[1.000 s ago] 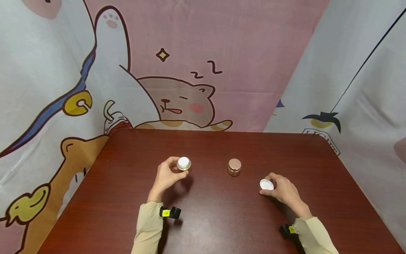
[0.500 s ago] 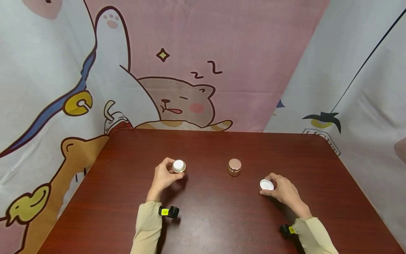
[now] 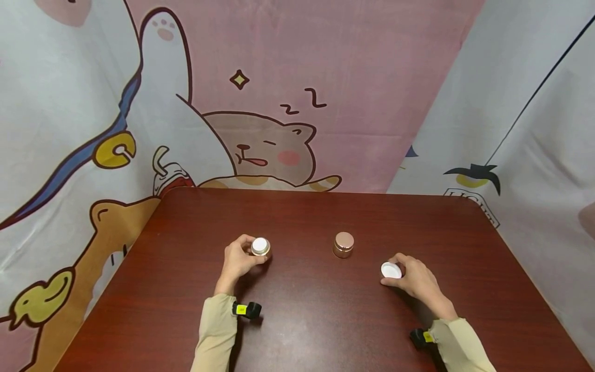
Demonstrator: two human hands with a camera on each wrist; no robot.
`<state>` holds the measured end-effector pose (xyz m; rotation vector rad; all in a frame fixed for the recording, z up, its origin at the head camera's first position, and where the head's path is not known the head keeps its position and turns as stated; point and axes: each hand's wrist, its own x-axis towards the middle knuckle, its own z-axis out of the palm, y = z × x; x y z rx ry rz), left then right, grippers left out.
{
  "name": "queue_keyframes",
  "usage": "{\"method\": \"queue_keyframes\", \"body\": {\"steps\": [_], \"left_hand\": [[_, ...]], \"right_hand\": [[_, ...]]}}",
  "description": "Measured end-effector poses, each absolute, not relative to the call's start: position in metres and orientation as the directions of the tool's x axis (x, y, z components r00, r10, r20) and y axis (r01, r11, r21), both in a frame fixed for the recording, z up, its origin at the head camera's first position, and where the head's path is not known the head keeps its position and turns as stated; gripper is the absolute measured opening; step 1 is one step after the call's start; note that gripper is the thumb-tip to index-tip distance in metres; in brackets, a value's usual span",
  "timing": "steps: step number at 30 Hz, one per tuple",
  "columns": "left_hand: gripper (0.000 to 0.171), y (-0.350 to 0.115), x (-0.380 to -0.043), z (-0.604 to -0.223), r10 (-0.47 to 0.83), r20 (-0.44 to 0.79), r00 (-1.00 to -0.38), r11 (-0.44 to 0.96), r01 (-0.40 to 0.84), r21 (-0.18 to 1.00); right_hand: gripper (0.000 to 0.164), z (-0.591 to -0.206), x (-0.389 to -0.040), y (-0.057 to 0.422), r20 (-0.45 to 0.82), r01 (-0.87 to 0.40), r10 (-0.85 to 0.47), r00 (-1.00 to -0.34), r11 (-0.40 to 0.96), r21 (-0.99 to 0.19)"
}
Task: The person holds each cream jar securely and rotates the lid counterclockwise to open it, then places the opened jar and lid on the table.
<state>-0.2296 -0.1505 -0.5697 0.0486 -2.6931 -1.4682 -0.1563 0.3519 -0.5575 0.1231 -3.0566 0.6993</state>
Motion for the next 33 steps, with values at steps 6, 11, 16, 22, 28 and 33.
{"method": "queue_keyframes", "body": {"steps": [6,11,16,22,28,33], "left_hand": [[0.051,-0.1539,-0.2296,-0.5705,-0.085,0.007,-0.996,0.522,-0.038,0.852],[0.049,-0.1540,-0.2264,-0.5658,-0.094,-0.003,-0.996,0.517,-0.051,0.855],[0.050,-0.1546,-0.2258,-0.5652,-0.106,-0.006,-0.994,0.530,-0.061,0.846],[0.052,-0.1556,-0.2260,-0.5663,-0.106,-0.008,-0.994,0.552,-0.066,0.831],[0.053,-0.1569,-0.2259,-0.5681,-0.104,-0.015,-0.995,0.559,-0.070,0.826],[0.054,-0.1574,-0.2250,-0.5679,-0.101,-0.020,-0.995,0.559,-0.073,0.826]], "right_hand": [[0.056,-0.5564,-0.1550,0.3520,0.039,-0.088,-0.078,-0.996,0.895,-0.437],[0.055,-0.5573,-0.1558,0.3514,0.030,-0.078,-0.073,-0.997,0.900,-0.428],[0.055,-0.5572,-0.1565,0.3511,0.024,-0.082,-0.079,-0.997,0.897,-0.435],[0.054,-0.5553,-0.1550,0.3494,0.021,-0.080,-0.078,-0.997,0.898,-0.433],[0.054,-0.5549,-0.1546,0.3490,0.014,-0.070,-0.072,-0.997,0.897,-0.435],[0.054,-0.5540,-0.1537,0.3480,0.017,-0.072,-0.072,-0.997,0.897,-0.436]]}}
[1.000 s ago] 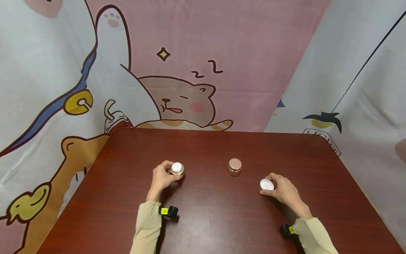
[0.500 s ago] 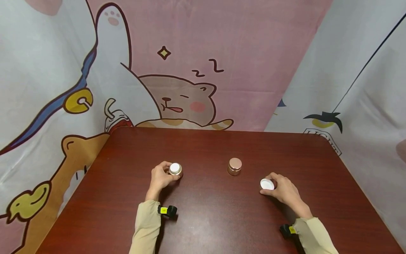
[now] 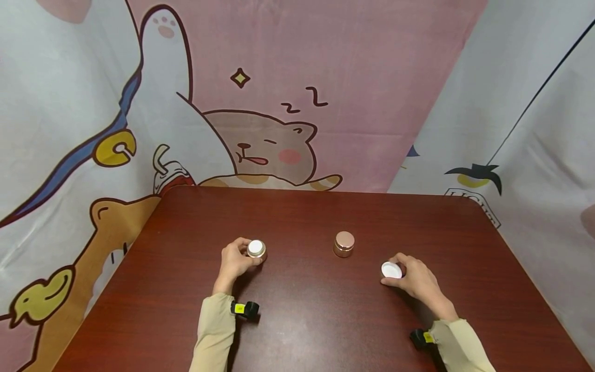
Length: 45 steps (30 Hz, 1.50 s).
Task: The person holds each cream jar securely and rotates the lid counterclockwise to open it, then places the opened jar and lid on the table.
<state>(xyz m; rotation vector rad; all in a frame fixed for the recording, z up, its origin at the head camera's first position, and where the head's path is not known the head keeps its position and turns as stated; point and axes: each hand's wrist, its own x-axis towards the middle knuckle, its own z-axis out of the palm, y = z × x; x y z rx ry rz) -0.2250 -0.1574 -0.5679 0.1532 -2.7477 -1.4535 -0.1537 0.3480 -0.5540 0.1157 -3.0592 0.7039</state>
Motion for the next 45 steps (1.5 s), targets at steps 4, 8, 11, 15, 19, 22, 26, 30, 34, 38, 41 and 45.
{"method": "queue_keyframes", "body": {"steps": [4,8,11,15,19,22,26,30,34,38,41,45], "left_hand": [[0.053,-0.157,-0.224,-0.567,-0.101,-0.020,-0.995,0.550,-0.073,0.832],[0.053,-0.157,-0.224,-0.566,-0.097,-0.012,-0.995,0.550,-0.063,0.833],[0.053,-0.156,-0.223,-0.566,-0.095,-0.007,-0.995,0.545,-0.058,0.837],[0.053,-0.155,-0.223,-0.567,-0.096,-0.008,-0.995,0.537,-0.059,0.842],[0.053,-0.154,-0.222,-0.567,-0.095,-0.012,-0.995,0.545,-0.062,0.836],[0.060,-0.154,-0.222,-0.566,-0.083,-0.012,-0.996,0.552,-0.056,0.832],[0.075,-0.153,-0.223,-0.565,-0.056,-0.039,-0.998,0.554,-0.064,0.830],[0.077,-0.151,-0.225,-0.566,-0.064,-0.009,-0.998,0.541,-0.042,0.840],[0.067,-0.147,-0.230,-0.570,-0.092,0.135,-0.987,0.501,0.071,0.862],[0.053,-0.136,-0.230,-0.561,-0.120,0.295,-0.948,0.465,0.209,0.860],[0.048,-0.121,-0.216,-0.528,-0.099,0.362,-0.927,0.437,0.287,0.853],[0.045,-0.101,-0.197,-0.482,-0.062,0.327,-0.943,0.391,0.279,0.877]], "right_hand": [[0.055,-0.552,-0.152,0.346,0.019,-0.073,-0.072,-0.997,0.896,-0.438],[0.054,-0.552,-0.152,0.346,0.022,-0.071,-0.068,-0.997,0.897,-0.437],[0.054,-0.552,-0.152,0.346,0.026,-0.073,-0.068,-0.997,0.896,-0.438],[0.054,-0.553,-0.152,0.346,0.026,-0.077,-0.073,-0.997,0.895,-0.439],[0.055,-0.554,-0.153,0.347,0.022,-0.074,-0.071,-0.997,0.896,-0.437],[0.055,-0.554,-0.153,0.347,0.026,-0.075,-0.070,-0.997,0.896,-0.437],[0.054,-0.554,-0.153,0.347,0.030,-0.077,-0.071,-0.997,0.895,-0.439],[0.054,-0.554,-0.153,0.347,0.033,-0.078,-0.071,-0.997,0.894,-0.441],[0.054,-0.553,-0.153,0.347,0.039,-0.084,-0.075,-0.996,0.891,-0.447],[0.053,-0.552,-0.153,0.345,0.040,-0.088,-0.079,-0.996,0.887,-0.453],[0.053,-0.551,-0.152,0.345,0.041,-0.087,-0.077,-0.996,0.890,-0.447],[0.052,-0.551,-0.152,0.346,0.053,-0.096,-0.081,-0.995,0.892,-0.442]]}}
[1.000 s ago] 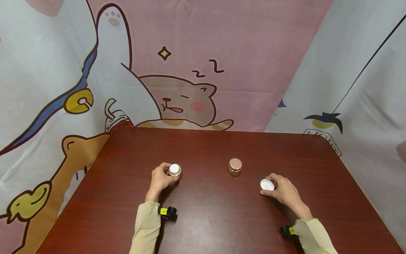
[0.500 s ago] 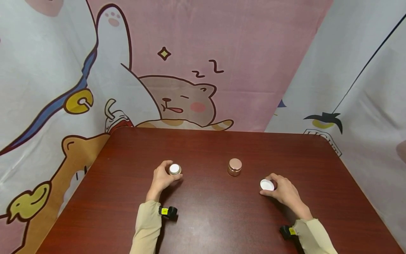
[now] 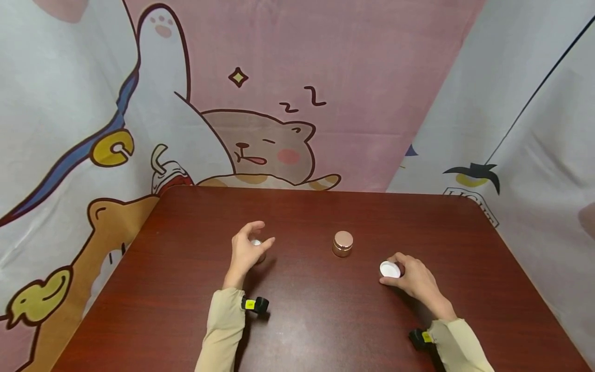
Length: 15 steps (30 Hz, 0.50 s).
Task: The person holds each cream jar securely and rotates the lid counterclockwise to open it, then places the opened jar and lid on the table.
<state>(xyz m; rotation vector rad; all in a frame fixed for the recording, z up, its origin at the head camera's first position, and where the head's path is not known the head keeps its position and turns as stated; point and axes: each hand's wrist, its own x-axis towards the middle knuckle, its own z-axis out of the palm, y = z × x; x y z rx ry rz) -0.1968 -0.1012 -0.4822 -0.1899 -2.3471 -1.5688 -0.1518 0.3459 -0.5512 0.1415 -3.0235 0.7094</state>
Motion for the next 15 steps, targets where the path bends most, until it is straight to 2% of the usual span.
{"method": "queue_keyframes", "body": {"steps": [4,10,15], "left_hand": [[0.043,-0.089,-0.195,-0.469,-0.033,0.277,-0.960,0.386,0.244,0.890],[0.043,-0.074,-0.199,-0.471,0.021,0.293,-0.956,0.358,0.281,0.890],[0.042,-0.057,-0.203,-0.477,0.060,0.270,-0.961,0.260,0.276,0.925]], "right_hand": [[0.052,-0.552,-0.152,0.346,0.056,-0.098,-0.081,-0.995,0.892,-0.442],[0.053,-0.554,-0.153,0.347,0.051,-0.093,-0.078,-0.996,0.891,-0.444],[0.053,-0.554,-0.153,0.347,0.050,-0.094,-0.080,-0.996,0.889,-0.448]]}}
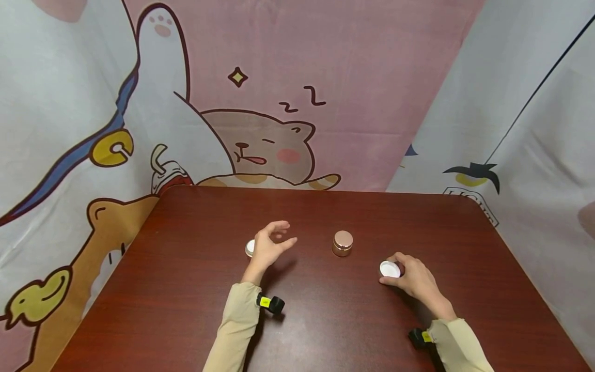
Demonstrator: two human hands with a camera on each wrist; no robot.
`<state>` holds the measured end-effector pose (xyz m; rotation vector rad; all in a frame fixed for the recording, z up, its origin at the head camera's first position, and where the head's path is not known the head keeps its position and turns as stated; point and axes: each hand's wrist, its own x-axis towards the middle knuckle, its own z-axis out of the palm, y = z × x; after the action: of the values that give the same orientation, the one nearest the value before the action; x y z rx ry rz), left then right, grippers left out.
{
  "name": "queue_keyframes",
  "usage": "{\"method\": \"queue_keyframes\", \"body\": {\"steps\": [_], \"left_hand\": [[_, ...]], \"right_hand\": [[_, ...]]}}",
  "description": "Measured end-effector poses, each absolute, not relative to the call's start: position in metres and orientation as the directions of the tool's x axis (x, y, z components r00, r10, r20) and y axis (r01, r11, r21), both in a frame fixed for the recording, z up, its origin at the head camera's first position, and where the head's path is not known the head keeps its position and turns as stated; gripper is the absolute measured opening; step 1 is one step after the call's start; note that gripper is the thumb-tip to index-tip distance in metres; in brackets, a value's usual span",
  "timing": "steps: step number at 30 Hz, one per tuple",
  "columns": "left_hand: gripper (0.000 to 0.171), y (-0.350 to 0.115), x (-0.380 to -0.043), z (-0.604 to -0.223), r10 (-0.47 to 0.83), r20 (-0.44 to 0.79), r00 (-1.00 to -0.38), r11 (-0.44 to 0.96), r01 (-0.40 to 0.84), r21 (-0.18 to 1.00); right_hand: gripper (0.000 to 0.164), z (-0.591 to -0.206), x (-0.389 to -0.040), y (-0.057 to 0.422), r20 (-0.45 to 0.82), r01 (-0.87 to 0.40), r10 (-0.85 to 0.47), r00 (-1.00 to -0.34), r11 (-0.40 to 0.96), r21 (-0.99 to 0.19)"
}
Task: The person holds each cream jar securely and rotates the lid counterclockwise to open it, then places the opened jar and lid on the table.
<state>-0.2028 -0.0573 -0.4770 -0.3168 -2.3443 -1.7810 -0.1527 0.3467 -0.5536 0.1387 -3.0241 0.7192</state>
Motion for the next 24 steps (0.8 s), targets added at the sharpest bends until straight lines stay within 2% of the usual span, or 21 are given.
{"method": "queue_keyframes", "body": {"steps": [5,12,20,24], "left_hand": [[0.044,-0.038,-0.202,-0.481,0.120,0.194,-0.974,0.209,0.216,0.954],[0.044,-0.014,-0.203,-0.485,0.204,0.171,-0.964,0.174,0.207,0.963],[0.044,0.008,-0.203,-0.496,0.209,0.104,-0.972,0.102,0.127,0.987],[0.046,0.017,-0.204,-0.501,0.219,0.098,-0.971,0.093,0.120,0.988]], "right_hand": [[0.052,-0.551,-0.150,0.347,0.065,-0.099,-0.078,-0.995,0.893,-0.438],[0.055,-0.544,-0.144,0.342,0.109,-0.126,-0.084,-0.990,0.871,-0.474],[0.054,-0.547,-0.147,0.344,0.079,-0.094,-0.066,-0.995,0.893,-0.440],[0.054,-0.545,-0.146,0.343,0.087,-0.101,-0.068,-0.994,0.881,-0.462]]}}
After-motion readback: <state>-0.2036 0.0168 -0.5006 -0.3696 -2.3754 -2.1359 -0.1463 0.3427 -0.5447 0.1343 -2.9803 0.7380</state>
